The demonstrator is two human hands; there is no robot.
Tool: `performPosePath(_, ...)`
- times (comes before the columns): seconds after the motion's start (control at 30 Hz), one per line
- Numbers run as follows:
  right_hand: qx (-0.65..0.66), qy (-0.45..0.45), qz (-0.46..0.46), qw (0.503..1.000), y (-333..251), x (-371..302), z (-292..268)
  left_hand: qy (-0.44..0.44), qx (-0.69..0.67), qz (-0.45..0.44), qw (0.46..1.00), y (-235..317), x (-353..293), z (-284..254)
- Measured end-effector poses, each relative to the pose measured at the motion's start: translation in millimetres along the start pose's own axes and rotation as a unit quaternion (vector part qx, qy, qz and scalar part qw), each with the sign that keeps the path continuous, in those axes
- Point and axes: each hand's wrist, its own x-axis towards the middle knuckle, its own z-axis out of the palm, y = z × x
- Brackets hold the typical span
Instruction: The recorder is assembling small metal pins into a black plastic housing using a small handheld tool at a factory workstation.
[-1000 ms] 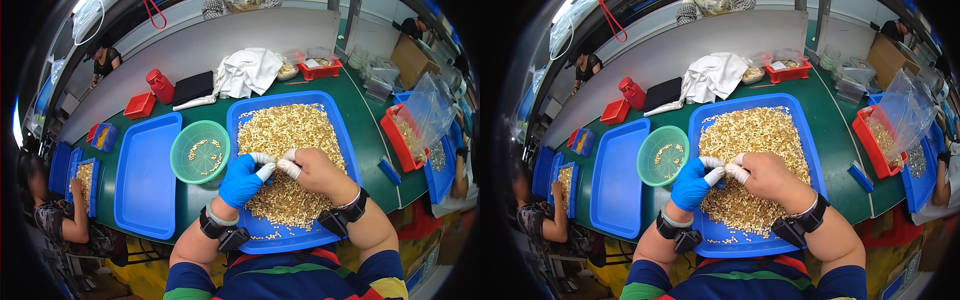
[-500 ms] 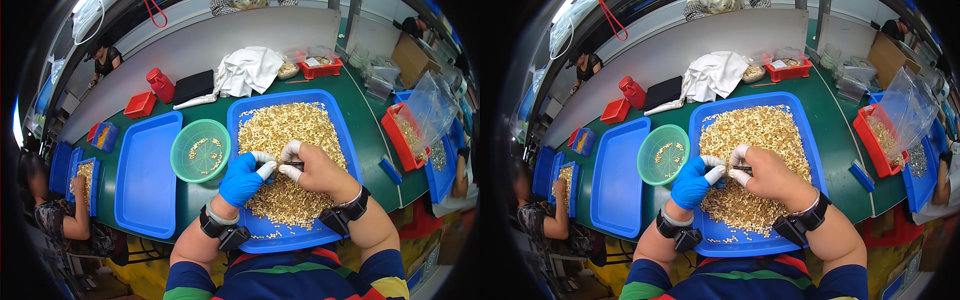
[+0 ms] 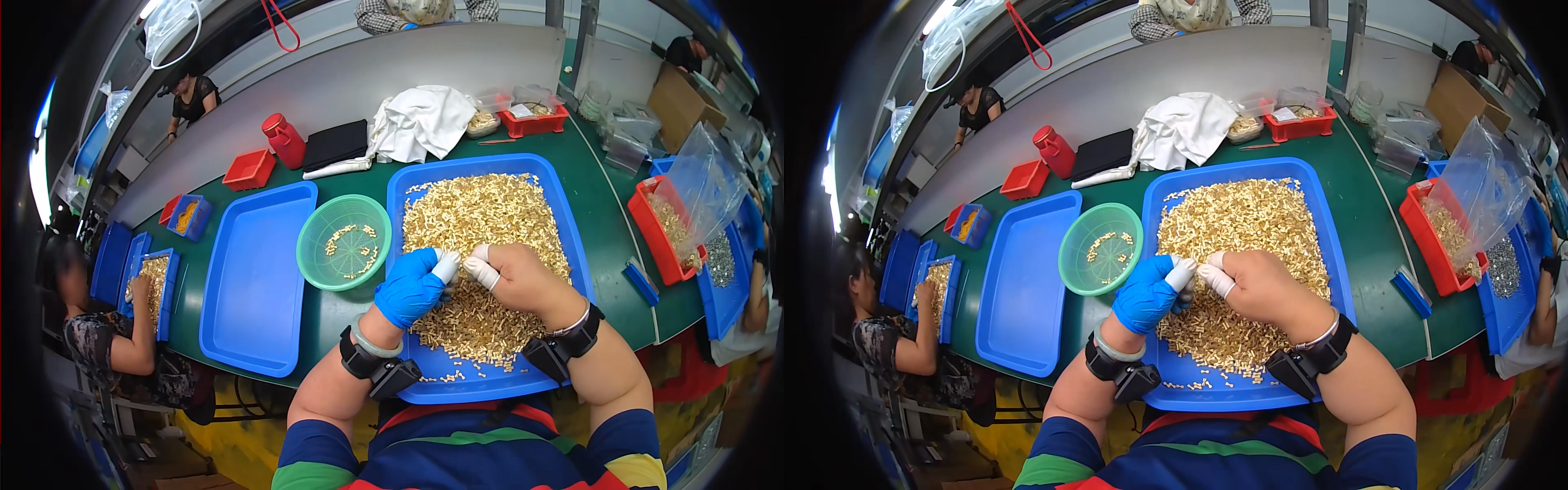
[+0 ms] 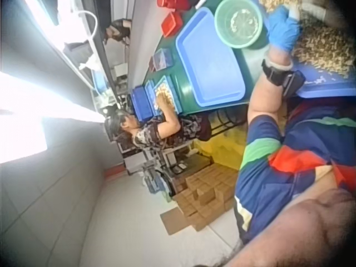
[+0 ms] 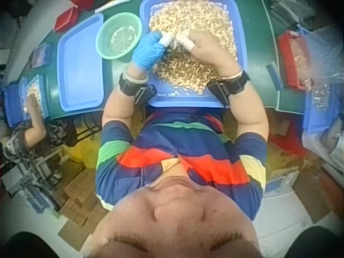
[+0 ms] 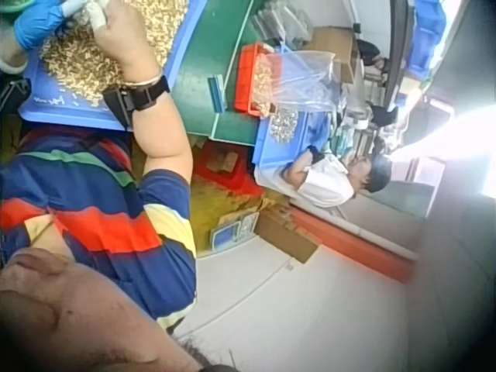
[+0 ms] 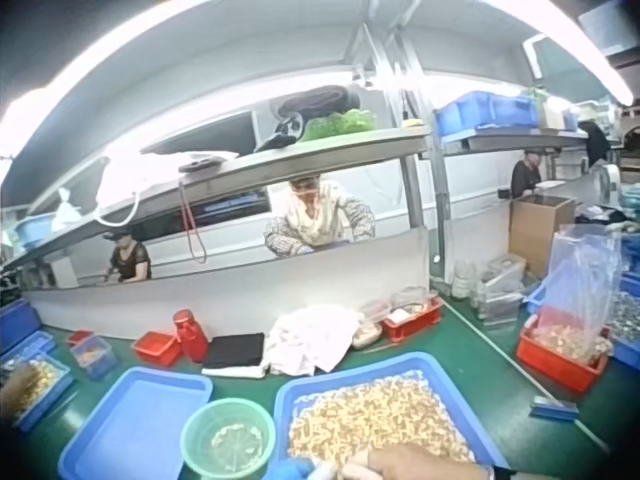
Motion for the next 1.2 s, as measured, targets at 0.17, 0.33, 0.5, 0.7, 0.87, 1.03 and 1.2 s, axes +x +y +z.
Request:
performPosePath(0.17, 0.017, -0.013, -0.005, 1.000, -0.7, -0.8, 0.4, 0.004, 0.013, -0.011, 1.000, -0.5, -0.6, -2.4)
performPosePath(0.33, 0.042, 0.010, -0.055, 0.998, 7.6, -0.8, 4.2, -0.007, -0.001, -0.021, 1.000, 3.9, -2.1, -4.2)
performPosePath(0.5, 0.090, 0.074, -0.058, 0.992, 6.9, -1.0, 4.9, 0.058, 0.014, -0.013, 0.998, 6.3, -3.7, -21.4)
performPosePath(0.7, 0.108, 0.067, -0.025, 0.992, 6.8, -0.2, -4.4, 0.193, 0.257, 0.036, 0.946, -3.8, 9.6, -95.4)
performPosePath(0.87, 0.170, 0.088, 0.026, 0.981, 19.0, 7.7, -3.4, 0.076, 0.166, 0.124, 0.975, -6.4, 20.1, -49.4)
performPosePath(1.03, 0.136, 0.085, 0.023, 0.987, 18.7, 6.4, -3.9, 0.008, 0.361, 0.246, 0.899, -10.8, 52.7, -15.3)
performPosePath(1.2, 0.128, 0.118, -0.020, 0.985, 23.9, 5.3, -3.9, -0.064, 0.395, 0.120, 0.909, 4.3, 55.0, -8.1)
